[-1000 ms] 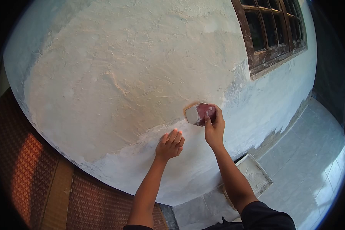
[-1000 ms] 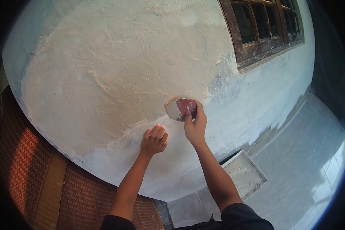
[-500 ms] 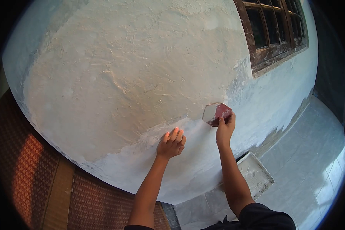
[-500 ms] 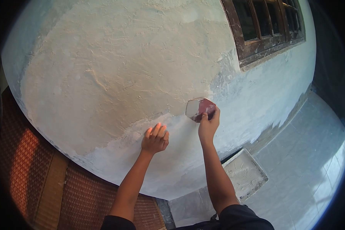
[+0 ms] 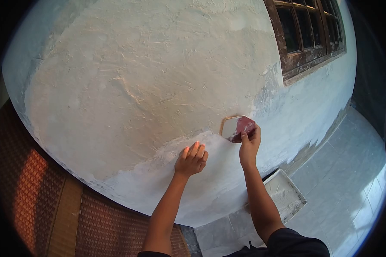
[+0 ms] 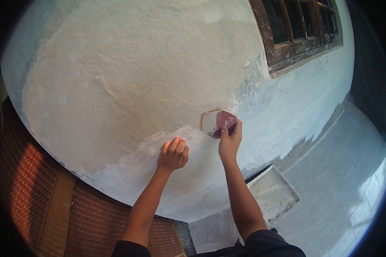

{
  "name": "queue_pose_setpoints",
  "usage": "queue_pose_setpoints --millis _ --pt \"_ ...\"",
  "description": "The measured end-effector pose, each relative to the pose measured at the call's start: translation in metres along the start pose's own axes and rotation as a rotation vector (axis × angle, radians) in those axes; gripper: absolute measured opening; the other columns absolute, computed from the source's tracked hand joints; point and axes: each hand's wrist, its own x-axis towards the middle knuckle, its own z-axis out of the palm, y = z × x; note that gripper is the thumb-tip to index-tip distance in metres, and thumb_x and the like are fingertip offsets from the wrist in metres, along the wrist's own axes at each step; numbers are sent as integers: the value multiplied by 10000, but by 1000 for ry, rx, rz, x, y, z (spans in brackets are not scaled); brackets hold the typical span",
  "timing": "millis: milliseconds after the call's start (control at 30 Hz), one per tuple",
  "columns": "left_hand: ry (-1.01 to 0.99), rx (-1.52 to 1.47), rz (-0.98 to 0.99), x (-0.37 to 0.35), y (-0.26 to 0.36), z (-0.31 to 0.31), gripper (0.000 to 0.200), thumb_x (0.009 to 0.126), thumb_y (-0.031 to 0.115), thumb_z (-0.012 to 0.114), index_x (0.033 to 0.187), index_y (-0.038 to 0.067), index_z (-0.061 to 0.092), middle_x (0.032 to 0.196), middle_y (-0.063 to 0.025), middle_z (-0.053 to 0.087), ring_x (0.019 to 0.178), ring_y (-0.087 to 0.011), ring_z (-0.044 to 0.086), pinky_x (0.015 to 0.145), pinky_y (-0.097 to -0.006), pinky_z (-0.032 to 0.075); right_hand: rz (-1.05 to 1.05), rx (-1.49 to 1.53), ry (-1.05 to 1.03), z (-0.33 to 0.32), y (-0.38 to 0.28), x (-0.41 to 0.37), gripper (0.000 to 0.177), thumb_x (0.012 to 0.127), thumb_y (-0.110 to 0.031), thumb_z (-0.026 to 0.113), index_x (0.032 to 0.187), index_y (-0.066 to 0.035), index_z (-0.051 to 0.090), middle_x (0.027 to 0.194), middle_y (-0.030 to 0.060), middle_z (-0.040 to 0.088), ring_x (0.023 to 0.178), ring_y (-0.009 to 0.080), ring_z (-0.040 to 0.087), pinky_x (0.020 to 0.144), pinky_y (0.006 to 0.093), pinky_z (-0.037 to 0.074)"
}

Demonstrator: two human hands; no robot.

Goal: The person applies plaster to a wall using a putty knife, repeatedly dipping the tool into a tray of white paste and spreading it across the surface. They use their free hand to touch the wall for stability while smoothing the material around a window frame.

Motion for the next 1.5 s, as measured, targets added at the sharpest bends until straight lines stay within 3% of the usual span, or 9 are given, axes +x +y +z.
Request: queue_pose_setpoints --millis 100,200,433,567,767,967,1167,1367,1500 --pt "-6 5 -8 1 -1 -1 230 859 320 419 1063 217 400 1225 41 433 1268 -131 381 1080 -399 222 -64 -195 -23 6 -1 6 345 845 82 493 1185 27 485 1078 121 570 989 175 557 893 292 431" --pt "-1 -3 -4 -1 -1 0 227 853 309 419 1060 217 400 1227 41 438 1264 -130 391 1070 -396 237 134 -58 121 -21 8 12 337 857 80 491 1188 21 480 1085 116 567 993 172 555 905 283 423" --pt "-2 8 -5 0 0 0 247 855 320 425 1078 217 405 1253 35 439 1262 -135 399 1069 -399 240 -54 -94 -55 12 2 11 373 849 78 506 1216 20 472 1100 111 551 1007 171 535 912 285 417" --pt "-3 -8 -2 1 -1 0 222 872 314 410 1071 217 414 1250 35 441 1257 -132 406 1063 -396 247 77 -30 207 -17 5 16 318 869 61 467 1186 26 470 1100 119 553 980 186 551 878 289 434" --pt "-11 6 6 2 -2 -4 240 869 320 423 1083 213 401 1249 37 440 1257 -134 404 1071 -393 235 -76 -26 -73 22 -18 3 358 847 75 501 1200 26 467 1087 116 555 995 169 538 905 286 417" --pt "-4 8 0 -2 1 3 226 878 328 404 1074 215 412 1258 33 436 1258 -136 405 1057 -398 254 149 -15 244 -12 -1 10 346 854 86 478 1193 17 469 1091 115 549 995 169 538 891 293 428" --pt "-27 -2 4 1 -2 -3 260 856 345 432 1079 213 409 1265 32 426 1261 -137 403 1065 -404 247 -24 44 -49 49 -29 -11 336 866 51 506 1197 16 457 1082 102 548 1002 151 526 895 282 418" --pt "13 -33 11 -2 0 2 269 836 290 477 1093 219 444 1240 12 471 1244 -174 435 1028 -425 291 222 51 343 -2 21 -8 281 896 24 494 1173 13 448 1091 105 521 967 166 520 862 283 430" --pt "7 -25 16 -3 0 1 275 830 299 483 1091 221 444 1242 14 467 1247 -173 432 1026 -420 291 89 146 194 18 -2 -15 310 896 34 487 1199 6 426 1113 99 505 1019 164 503 933 292 392"
